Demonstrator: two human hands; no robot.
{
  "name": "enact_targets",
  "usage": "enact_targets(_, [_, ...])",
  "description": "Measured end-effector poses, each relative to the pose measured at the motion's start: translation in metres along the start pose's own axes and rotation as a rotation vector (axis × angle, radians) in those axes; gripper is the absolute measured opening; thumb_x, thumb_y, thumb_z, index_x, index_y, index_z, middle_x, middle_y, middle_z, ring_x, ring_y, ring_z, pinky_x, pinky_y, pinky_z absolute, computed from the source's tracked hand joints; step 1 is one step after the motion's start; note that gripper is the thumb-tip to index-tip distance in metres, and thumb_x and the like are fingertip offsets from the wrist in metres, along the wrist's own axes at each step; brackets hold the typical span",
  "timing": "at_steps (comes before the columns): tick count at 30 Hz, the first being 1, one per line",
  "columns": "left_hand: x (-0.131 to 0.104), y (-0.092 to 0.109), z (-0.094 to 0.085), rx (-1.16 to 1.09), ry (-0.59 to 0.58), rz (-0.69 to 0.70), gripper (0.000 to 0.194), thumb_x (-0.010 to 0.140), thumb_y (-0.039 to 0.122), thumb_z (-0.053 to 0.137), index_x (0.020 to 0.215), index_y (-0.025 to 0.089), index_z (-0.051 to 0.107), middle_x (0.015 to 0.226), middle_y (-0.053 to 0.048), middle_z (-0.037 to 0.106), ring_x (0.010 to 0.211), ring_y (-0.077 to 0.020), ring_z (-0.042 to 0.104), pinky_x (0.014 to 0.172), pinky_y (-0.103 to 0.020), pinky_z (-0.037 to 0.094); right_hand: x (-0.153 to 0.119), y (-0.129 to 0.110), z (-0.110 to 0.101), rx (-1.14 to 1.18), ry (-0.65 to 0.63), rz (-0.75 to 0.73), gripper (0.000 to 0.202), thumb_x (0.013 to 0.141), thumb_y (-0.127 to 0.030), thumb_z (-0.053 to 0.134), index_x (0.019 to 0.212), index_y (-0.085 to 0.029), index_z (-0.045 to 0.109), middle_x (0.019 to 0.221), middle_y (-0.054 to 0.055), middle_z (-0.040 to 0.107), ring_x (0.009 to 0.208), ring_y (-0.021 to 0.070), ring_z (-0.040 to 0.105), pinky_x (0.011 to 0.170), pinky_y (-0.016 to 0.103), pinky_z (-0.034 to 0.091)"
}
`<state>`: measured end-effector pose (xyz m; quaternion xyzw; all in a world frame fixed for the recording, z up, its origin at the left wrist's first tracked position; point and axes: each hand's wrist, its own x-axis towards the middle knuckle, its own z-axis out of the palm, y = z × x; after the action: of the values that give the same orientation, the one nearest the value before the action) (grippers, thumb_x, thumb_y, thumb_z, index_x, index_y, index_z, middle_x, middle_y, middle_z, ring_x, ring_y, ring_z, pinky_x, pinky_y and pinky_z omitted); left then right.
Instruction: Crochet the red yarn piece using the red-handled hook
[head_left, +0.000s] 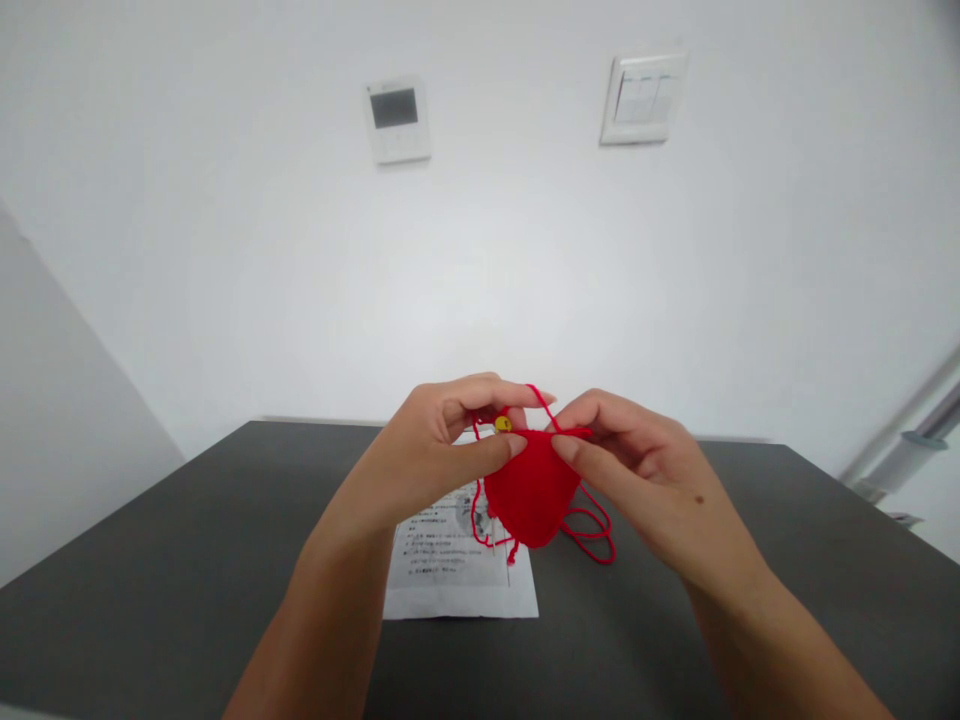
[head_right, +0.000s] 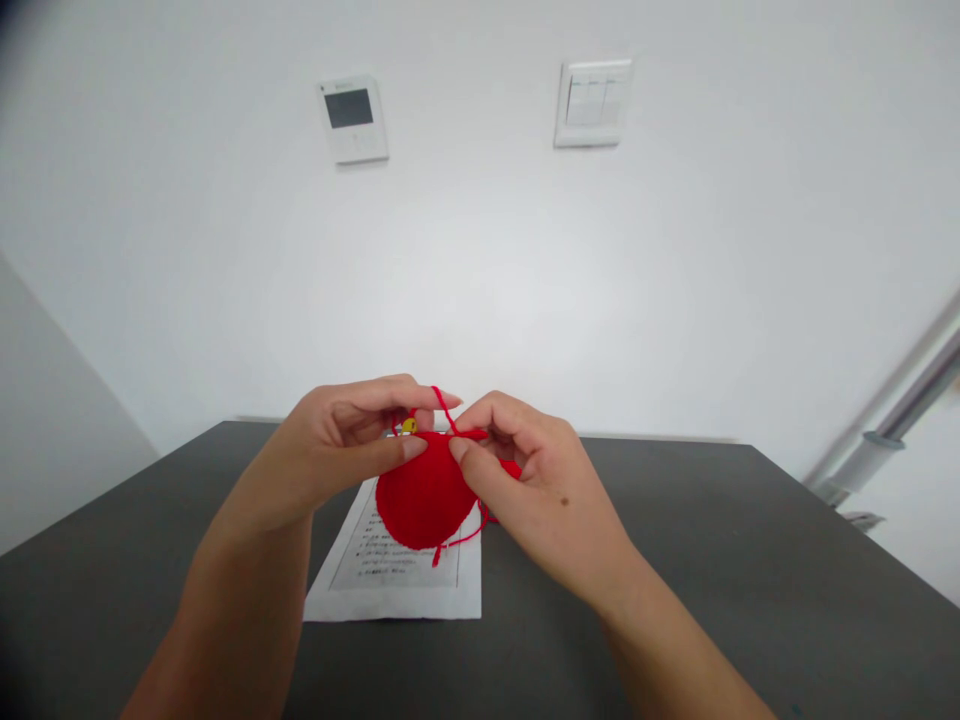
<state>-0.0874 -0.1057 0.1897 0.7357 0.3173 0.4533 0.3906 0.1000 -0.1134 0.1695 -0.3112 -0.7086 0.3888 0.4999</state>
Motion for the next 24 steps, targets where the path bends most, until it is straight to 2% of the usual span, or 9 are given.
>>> enact_targets(9, [-0.0016,0.0021,0.004,0.12,0.051,0.038,0.027,0.076,0.017,0.062,0.101,0.017,0.072,0.089,-0.006,0.066,0.084,-0.0162,0.059,0.075,-0.028,0.049,-0.0018,0.0012,-0.001,-0.024,0.012,0.009,0.01,0.087,-0.025,0.058,0.081,-0.019,0.062,0.072,0.001,0.066,0.062,0.0129,0.057,0.057,0.023,0.044])
enact_targets(18, [-0.0016,0.0033,0.0058,0.191,0.044,0.048,0.027,0.077,0.015,0.06,0.101,0.016,0.072,0.091,-0.006,0.067,0.084,-0.0162,0.06,0.076,-0.028,0.049,0.0001,0.0056,-0.0015,-0.036,0.03,-0.021,0.011,0.086,-0.024,0.057,0.077,-0.019,0.061,0.07,0.001,0.063,0.06,0.0121,0.055,0.056,0.023,0.043])
enact_targets(24, [-0.0017,0.0056,0.0075,0.235,0.067,0.037,0.027,0.076,0.014,0.059,0.1,0.016,0.072,0.096,-0.006,0.068,0.087,-0.017,0.061,0.077,-0.028,0.049,0.0003,0.0063,0.0004,-0.023,0.029,-0.006,0.009,0.086,-0.025,0.057,0.083,-0.018,0.062,0.074,0.002,0.066,0.063,0.0126,0.058,0.058,0.023,0.046])
